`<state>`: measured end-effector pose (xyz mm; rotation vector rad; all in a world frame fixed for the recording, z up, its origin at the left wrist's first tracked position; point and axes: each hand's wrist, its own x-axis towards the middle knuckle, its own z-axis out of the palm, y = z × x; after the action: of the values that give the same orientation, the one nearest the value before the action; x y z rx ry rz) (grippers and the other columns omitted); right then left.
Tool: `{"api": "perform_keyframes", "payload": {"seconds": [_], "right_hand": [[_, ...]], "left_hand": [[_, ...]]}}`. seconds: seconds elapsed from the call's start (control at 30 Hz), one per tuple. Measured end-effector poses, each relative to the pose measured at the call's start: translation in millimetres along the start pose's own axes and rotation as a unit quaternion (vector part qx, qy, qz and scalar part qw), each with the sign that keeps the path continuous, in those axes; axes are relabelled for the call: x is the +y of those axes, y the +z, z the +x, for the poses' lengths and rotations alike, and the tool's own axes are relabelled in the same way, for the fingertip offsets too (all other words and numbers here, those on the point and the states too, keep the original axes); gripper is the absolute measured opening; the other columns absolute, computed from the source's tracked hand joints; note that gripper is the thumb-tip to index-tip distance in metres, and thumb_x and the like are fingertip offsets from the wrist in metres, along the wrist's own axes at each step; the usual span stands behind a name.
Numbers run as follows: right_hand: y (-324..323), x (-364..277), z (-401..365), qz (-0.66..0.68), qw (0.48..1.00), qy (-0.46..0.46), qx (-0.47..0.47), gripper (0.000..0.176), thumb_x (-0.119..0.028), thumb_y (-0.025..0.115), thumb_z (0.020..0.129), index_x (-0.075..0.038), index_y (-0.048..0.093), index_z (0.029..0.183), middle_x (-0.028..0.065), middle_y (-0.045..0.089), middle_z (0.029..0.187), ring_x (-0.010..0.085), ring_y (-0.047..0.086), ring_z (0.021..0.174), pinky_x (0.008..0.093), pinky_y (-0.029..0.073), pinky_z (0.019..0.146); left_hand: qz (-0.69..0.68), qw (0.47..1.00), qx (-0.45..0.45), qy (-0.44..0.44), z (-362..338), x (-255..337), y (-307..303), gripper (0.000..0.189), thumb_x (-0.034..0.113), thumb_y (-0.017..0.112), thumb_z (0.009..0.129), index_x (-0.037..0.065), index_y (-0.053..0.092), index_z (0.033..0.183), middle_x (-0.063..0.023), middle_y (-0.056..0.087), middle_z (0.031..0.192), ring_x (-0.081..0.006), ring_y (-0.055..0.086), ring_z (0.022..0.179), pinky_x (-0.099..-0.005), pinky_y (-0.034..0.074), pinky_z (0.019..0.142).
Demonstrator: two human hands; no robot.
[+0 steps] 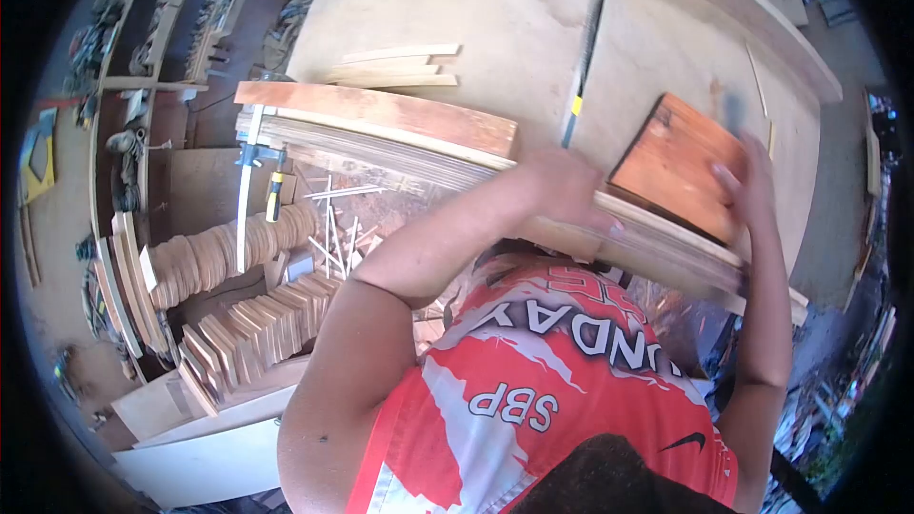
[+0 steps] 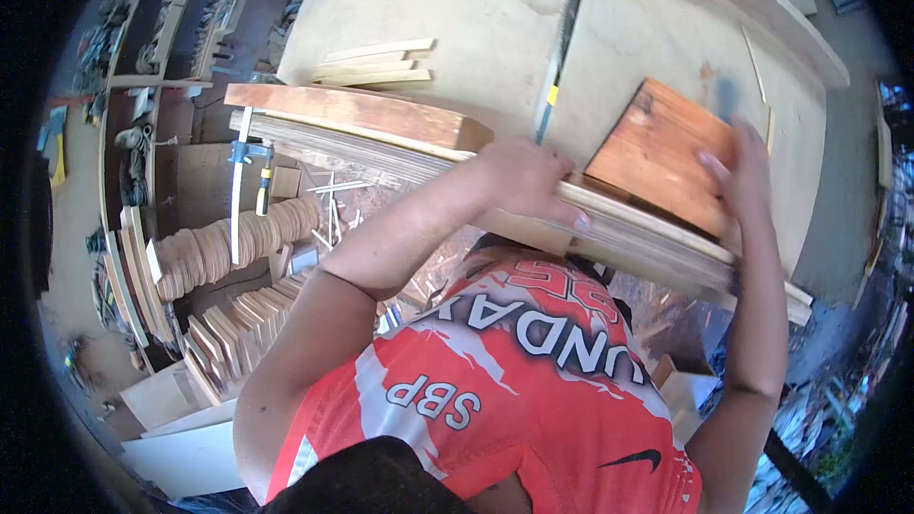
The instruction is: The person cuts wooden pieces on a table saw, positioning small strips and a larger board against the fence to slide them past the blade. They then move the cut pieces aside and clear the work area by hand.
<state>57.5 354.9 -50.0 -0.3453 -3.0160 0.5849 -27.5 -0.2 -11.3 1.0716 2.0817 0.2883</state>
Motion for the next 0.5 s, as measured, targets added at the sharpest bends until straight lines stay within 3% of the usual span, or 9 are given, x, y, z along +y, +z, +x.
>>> {"api": "perform_keyframes", "payload": {"seconds": [0.03, 0.07, 0.1, 0.17, 0.23, 0.33, 0.4, 0.43, 0.5], "right_hand": [[-9.4, 11.0, -13.6, 0.063, 0.993, 0.097, -0.022, 0.077, -0.019, 0.083, 0.075, -0.003, 0.047, 0.141, 0.0254, 0.049, 0.14, 0.0388, 0.05, 0.128, 0.0462, 0.039, 0.111], [-15.8, 37.3, -27.0, 0.068, 0.992, 0.09, -0.05, 0.082, -0.018, 0.084, 0.075, -0.002, 0.043, 0.144, 0.0242, 0.05, 0.14, 0.0372, 0.052, 0.127, 0.0439, 0.041, 0.11], [-17.4, 57.3, -38.2, 0.073, 0.991, 0.082, -0.079, 0.087, -0.016, 0.084, 0.074, -0.001, 0.038, 0.146, 0.0231, 0.05, 0.139, 0.0355, 0.053, 0.125, 0.0415, 0.044, 0.108], [-9.5, 63.7, -60.8, 0.146, 0.985, 0.037, -0.085, 0.093, -0.014, 0.084, 0.073, -0.002, 0.033, 0.149, 0.0223, 0.053, 0.135, 0.0333, 0.055, 0.122, 0.0394, 0.046, 0.105], [-0.6, 60.8, -69.7, 0.22, 0.971, 0.004, -0.091, 0.099, -0.012, 0.084, 0.073, -0.002, 0.027, 0.152, 0.0214, 0.056, 0.131, 0.031, 0.057, 0.12, 0.0372, 0.048, 0.102], [-0.1, 41.9, -60.7, 0.252, 0.961, 0.092, -0.074, 0.108, -0.005, 0.083, 0.072, -0.005, 0.017, 0.157, 0.0191, 0.057, 0.129, 0.0267, 0.057, 0.12, 0.0342, 0.05, 0.098], [-16.6, 14.5, -55.6, 0.209, 0.926, 0.307, -0.075, 0.108, 0.001, 0.081, 0.071, -0.008, 0.017, 0.157, 0.0198, 0.055, 0.133, 0.0272, 0.056, 0.121, 0.0336, 0.05, 0.098], [-14.5, 18.8, -56.8, 0.21, 0.923, 0.314, -0.069, 0.108, 0.001, 0.081, 0.071, -0.008, 0.017, 0.157, 0.0198, 0.055, 0.133, 0.0272, 0.056, 0.121, 0.0336, 0.05, 0.098], [-5.6, 34.9, -61.9, 0.216, 0.944, 0.249, -0.029, 0.098, -0.006, 0.08, 0.076, -0.006, 0.023, 0.157, 0.0186, 0.061, 0.117, 0.0244, 0.062, 0.099, 0.0359, 0.055, 0.079]], "left_hand": [[-0.018, 1.0, -0.002, 0.002, -3.7, 0.9, 0.8, 0.09, 0.078, 0.059, 0.075, 0.0, 0.063, 0.121, -0.0235, 0.068, 0.11, -0.042, 0.065, 0.103, -0.0494, 0.052, 0.089], [0.004, 0.999, 0.043, 0.023, -12.5, 4.7, -0.4, 0.073, 0.064, 0.063, 0.083, 0.002, 0.063, 0.121, -0.0207, 0.068, 0.11, -0.0393, 0.065, 0.104, -0.0486, 0.052, 0.089], [0.006, 0.999, 0.048, 0.018, -22.6, 5.0, 4.8, 0.073, 0.064, 0.063, 0.083, 0.002, 0.063, 0.121, -0.0207, 0.068, 0.11, -0.0393, 0.065, 0.104, -0.0486, 0.052, 0.089], [-0.048, 0.904, 0.331, 0.266, -44.6, -5.5, 12.2, 0.048, 0.042, 0.07, 0.086, 0.004, 0.066, 0.116, -0.0164, 0.069, 0.109, -0.0356, 0.066, 0.105, -0.0461, 0.051, 0.091], [-0.099, 0.86, 0.421, 0.272, -90.9, -18.2, -30.4, 0.033, 0.025, 0.074, 0.084, 0.006, 0.069, 0.11, -0.012, 0.069, 0.107, -0.0327, 0.066, 0.104, -0.0427, 0.051, 0.092], [-0.109, 0.902, 0.416, 0.038, -122.7, -74.8, -121.0, 0.023, 0.021, 0.069, 0.091, 0.0, 0.067, 0.1, -0.0116, 0.07, 0.094, -0.0222, 0.067, 0.09, -0.0357, 0.053, 0.081], [-0.012, 0.943, 0.33, -0.036, -101.7, -140.4, -162.1, 0.024, 0.023, 0.069, 0.091, 0.001, 0.067, 0.101, -0.0114, 0.07, 0.092, -0.0224, 0.067, 0.085, -0.0357, 0.053, 0.078], [0.065, 0.957, 0.275, -0.068, -83.9, -174.2, -169.4, 0.024, 0.024, 0.07, 0.09, 0.002, 0.067, 0.1, -0.0118, 0.071, 0.093, -0.0243, 0.068, 0.085, -0.0363, 0.053, 0.079], [0.177, 0.974, 0.129, -0.055, -48.7, -234.5, -166.7, 0.033, 0.033, 0.075, 0.085, 0.004, 0.067, 0.099, -0.0125, 0.071, 0.095, -0.0295, 0.068, 0.088, -0.0397, 0.053, 0.079]]}}
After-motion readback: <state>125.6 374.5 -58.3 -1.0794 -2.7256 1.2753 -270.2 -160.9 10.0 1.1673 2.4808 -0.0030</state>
